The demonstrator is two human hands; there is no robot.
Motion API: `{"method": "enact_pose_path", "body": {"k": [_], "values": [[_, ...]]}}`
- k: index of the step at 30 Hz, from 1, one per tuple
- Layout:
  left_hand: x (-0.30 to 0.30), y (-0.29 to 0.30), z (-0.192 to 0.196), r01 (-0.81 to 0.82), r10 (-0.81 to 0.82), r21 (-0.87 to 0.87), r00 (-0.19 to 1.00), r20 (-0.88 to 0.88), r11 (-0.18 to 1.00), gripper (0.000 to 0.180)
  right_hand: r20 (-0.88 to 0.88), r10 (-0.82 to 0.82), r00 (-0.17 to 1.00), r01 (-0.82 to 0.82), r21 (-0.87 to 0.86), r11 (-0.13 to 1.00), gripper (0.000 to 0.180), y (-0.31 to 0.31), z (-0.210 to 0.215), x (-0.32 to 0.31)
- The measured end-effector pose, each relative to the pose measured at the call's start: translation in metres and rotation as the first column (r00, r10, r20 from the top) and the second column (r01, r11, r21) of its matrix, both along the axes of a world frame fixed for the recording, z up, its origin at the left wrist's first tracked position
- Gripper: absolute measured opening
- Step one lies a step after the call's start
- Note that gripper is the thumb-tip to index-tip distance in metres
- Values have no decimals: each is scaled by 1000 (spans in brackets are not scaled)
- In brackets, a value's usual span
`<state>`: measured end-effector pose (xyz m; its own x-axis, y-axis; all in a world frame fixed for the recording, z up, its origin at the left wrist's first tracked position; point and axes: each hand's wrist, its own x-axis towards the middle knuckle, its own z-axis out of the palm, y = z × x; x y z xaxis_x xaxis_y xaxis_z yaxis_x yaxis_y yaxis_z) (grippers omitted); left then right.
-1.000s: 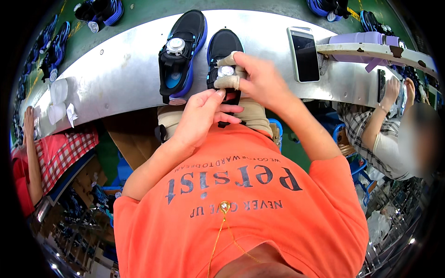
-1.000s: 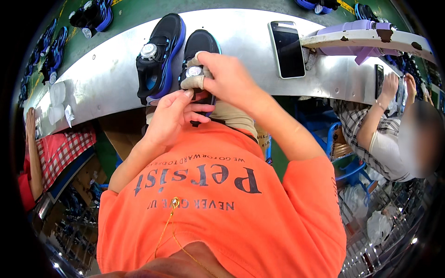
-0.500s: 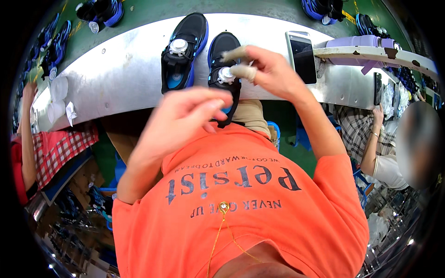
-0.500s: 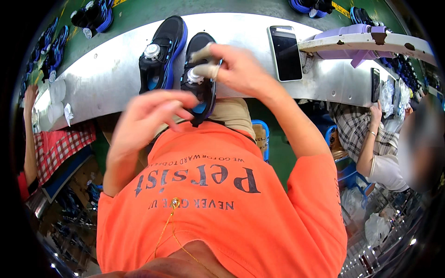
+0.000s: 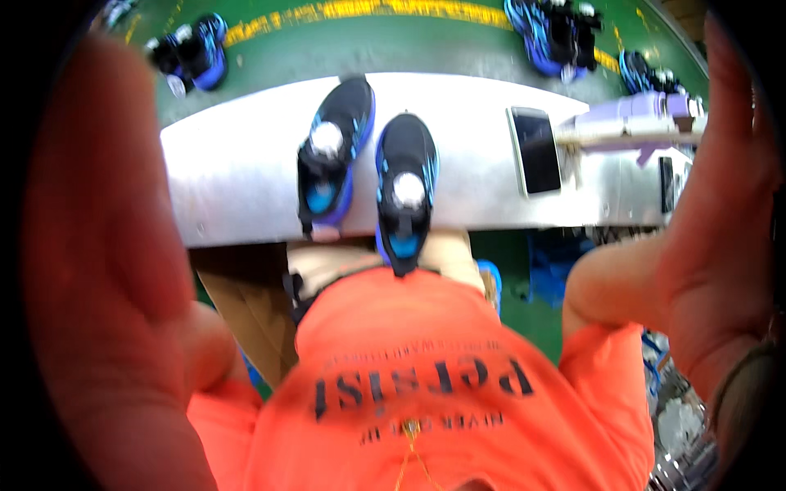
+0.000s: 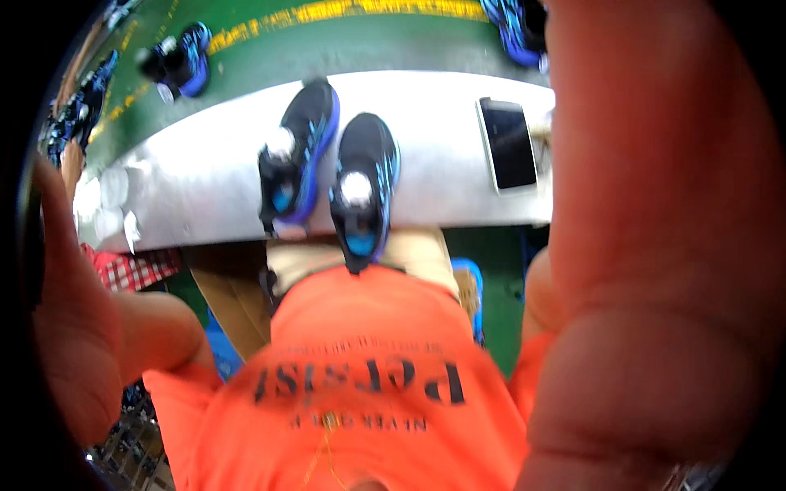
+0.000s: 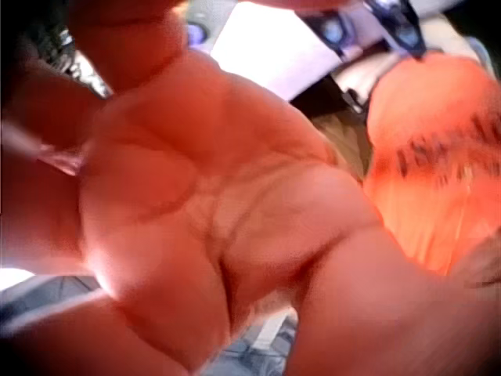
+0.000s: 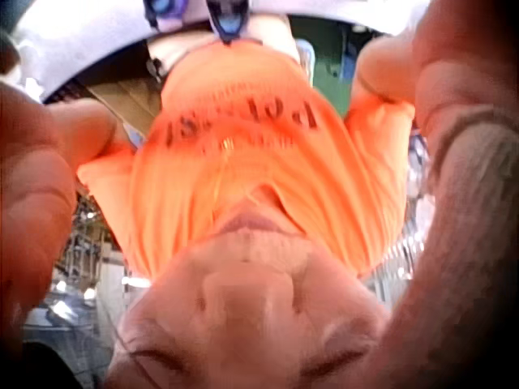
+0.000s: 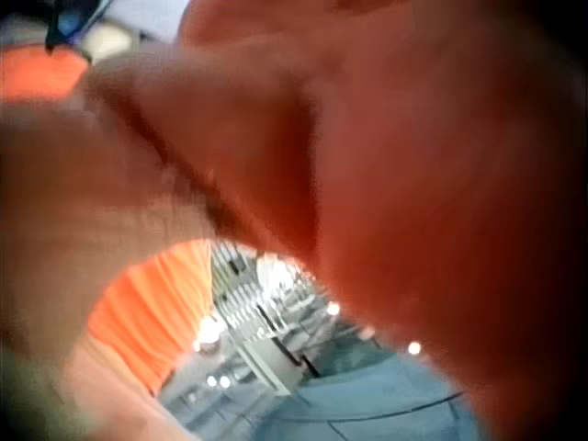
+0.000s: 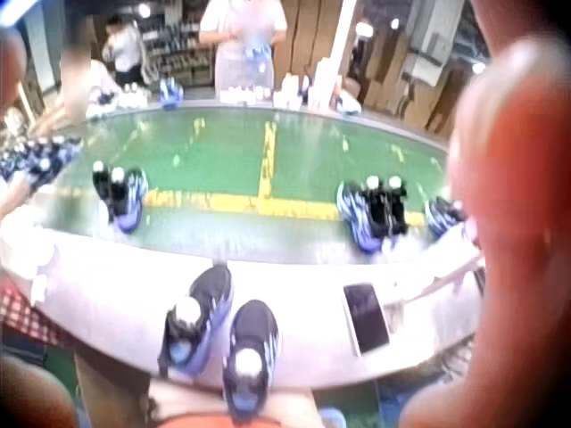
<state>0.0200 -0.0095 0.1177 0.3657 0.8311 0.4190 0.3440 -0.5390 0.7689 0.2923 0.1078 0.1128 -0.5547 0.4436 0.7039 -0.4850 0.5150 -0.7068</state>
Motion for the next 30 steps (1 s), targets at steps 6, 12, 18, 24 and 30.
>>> {"method": "enact_pose_path", "body": {"k": [6,12,18,24,30], "values": [[-27,27,5,43,-43,-20,999,13,999,42,-103,-50,993,64,135,989,59,23,26,-12],[-37,30,18,5,-4,-45,1000,19,999,43,-180,-7,984,48,226,973,58,32,56,-23],[-37,22,24,-6,8,-26,997,74,1000,43,-155,-59,986,96,239,966,56,15,69,-18],[-34,11,32,-103,105,-52,993,56,993,44,-129,-71,989,88,133,987,55,18,44,-20],[-35,-1,43,-152,154,-31,985,74,988,45,-142,-93,985,114,145,983,54,11,44,-16]]}}
